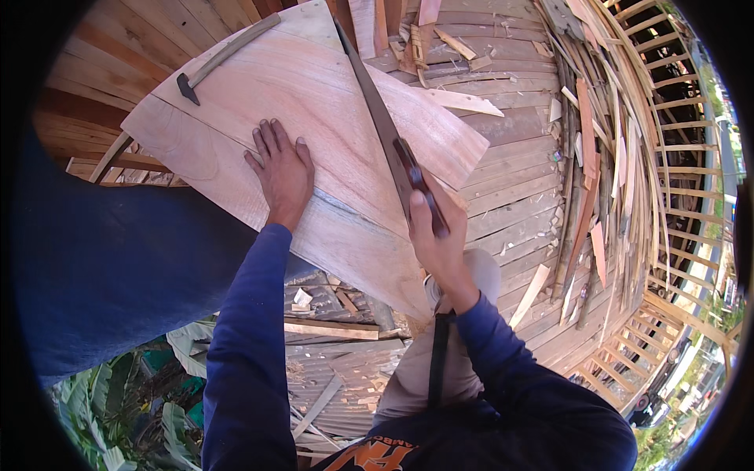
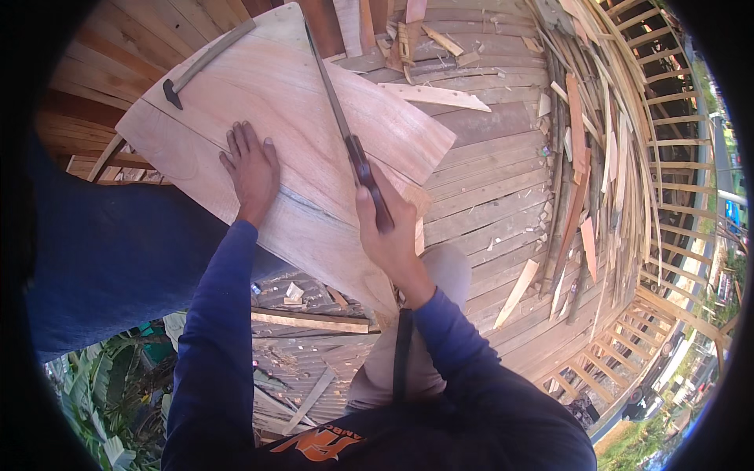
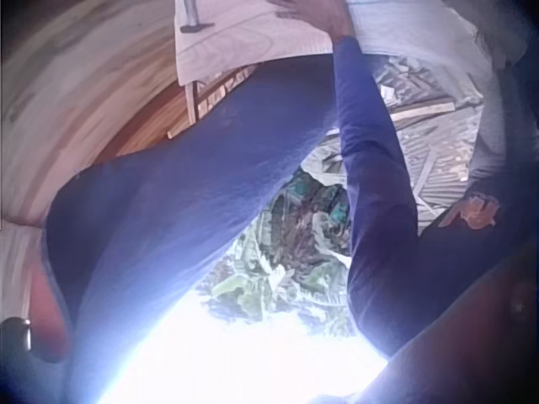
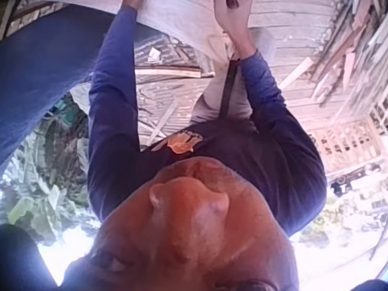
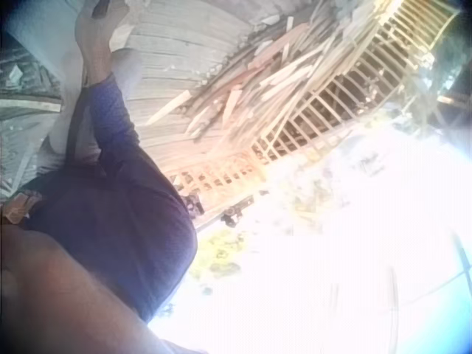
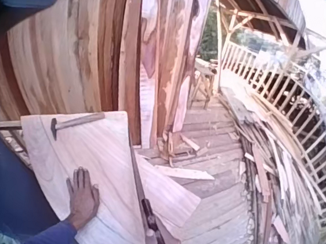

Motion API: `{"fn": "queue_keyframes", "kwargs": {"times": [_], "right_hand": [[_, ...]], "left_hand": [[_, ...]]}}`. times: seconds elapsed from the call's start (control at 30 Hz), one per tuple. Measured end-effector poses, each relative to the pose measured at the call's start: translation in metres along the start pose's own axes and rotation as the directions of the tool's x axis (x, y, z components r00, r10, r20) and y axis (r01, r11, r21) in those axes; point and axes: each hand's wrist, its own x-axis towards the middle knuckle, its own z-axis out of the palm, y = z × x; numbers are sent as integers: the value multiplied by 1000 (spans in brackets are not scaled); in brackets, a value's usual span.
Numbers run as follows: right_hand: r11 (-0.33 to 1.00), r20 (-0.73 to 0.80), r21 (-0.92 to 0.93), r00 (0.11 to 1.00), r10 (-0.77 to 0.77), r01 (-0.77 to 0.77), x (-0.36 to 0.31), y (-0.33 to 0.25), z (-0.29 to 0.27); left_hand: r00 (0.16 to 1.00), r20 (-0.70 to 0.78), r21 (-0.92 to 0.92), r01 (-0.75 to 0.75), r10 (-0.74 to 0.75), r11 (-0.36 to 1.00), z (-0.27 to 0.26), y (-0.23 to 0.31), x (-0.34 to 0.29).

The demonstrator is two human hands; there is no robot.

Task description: The person uses a hand saw to cut through a wooden plank while holding it in place with one hand on an outdoor deck.

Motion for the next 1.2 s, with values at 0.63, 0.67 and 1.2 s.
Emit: {"fn": "queue_keyframes", "kwargs": {"times": [0.63,0.67,1.2], "right_hand": [[994,-21,-72,996,-88,86,135,-27,31],[979,-46,-120,984,-174,168,143,-31,38],[982,-40,-139,990,-134,127,146,-27,34]], "left_hand": [[999,-20,-24,-36,35,999,2,15,6],[999,-17,-26,-52,52,998,6,16,5],[999,6,-15,-46,46,999,0,19,6]]}}
